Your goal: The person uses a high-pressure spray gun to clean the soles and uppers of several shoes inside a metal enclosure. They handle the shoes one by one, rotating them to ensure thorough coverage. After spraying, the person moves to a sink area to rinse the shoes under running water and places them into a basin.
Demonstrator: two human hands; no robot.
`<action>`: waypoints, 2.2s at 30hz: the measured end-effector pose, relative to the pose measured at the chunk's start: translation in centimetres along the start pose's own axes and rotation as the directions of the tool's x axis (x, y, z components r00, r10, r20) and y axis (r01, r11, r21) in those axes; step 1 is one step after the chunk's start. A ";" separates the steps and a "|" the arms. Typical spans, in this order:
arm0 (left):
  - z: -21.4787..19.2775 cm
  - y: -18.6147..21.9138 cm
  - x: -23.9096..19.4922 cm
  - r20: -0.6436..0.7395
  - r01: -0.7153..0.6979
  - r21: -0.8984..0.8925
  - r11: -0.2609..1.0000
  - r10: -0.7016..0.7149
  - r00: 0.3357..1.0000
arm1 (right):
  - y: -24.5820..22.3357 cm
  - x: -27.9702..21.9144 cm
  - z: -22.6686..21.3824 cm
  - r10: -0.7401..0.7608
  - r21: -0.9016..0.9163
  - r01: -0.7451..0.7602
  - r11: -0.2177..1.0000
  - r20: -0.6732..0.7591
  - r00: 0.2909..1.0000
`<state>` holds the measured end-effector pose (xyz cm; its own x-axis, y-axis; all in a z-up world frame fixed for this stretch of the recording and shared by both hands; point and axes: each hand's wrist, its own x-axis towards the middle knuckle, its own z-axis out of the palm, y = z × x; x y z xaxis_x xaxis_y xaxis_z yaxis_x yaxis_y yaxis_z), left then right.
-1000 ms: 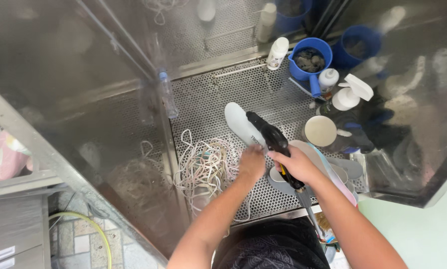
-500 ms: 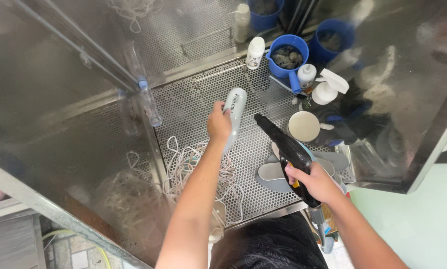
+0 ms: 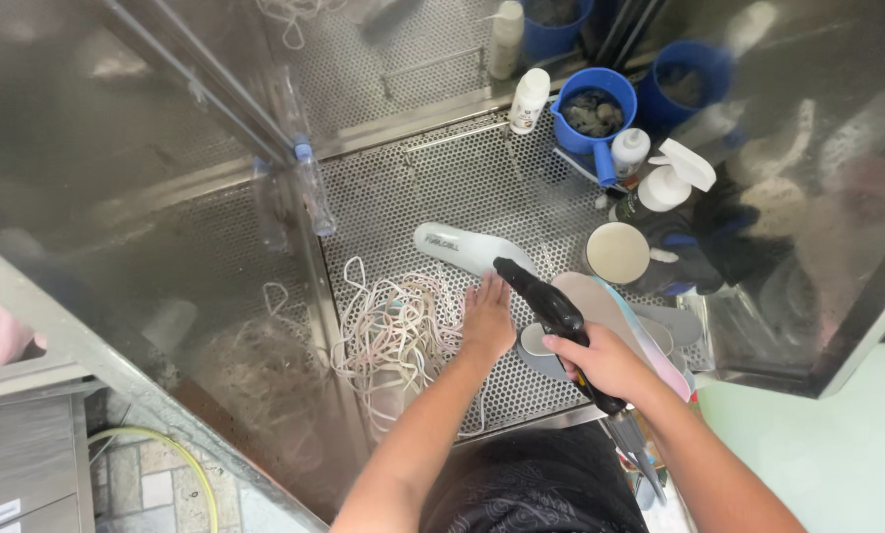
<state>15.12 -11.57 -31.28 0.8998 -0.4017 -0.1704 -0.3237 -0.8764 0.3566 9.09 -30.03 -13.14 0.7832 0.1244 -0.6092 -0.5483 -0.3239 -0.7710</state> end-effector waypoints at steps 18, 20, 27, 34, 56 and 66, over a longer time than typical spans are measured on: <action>-2.2 -1.3 0.1 0.150 -0.122 0.076 0.990 0.110 0.983 | -1.9 3.9 1.9 -0.074 0.049 0.076 0.996 -0.052 0.996; -2.3 -1.1 0.3 0.165 -0.123 0.088 0.989 0.107 0.981 | -2.2 3.7 1.5 -0.085 0.092 0.088 0.992 -0.031 0.996; -3.2 -0.6 0.4 0.181 -0.101 0.059 0.993 0.089 0.980 | -3.3 3.1 1.0 -0.076 0.103 0.079 0.992 -0.037 0.996; -2.9 -0.4 0.4 0.165 -0.105 0.064 0.992 0.094 0.982 | -3.2 2.1 0.1 -0.102 0.062 0.102 0.993 -0.005 0.995; -2.8 -1.1 1.0 -0.310 0.119 -0.544 0.830 -0.331 0.891 | 2.8 -2.3 -3.2 -0.138 0.054 0.143 0.988 -0.094 0.986; -2.6 -3.5 0.9 -0.258 0.306 -0.416 0.856 -0.434 0.863 | 4.7 -5.9 -3.6 -0.204 0.242 0.239 0.941 -0.161 0.966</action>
<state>17.86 -8.12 -30.27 0.9927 0.1020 -0.0648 0.1199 -0.7632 0.6349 2.96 -35.66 -12.45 0.9153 0.0349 -0.4013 -0.3996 -0.0483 -0.9154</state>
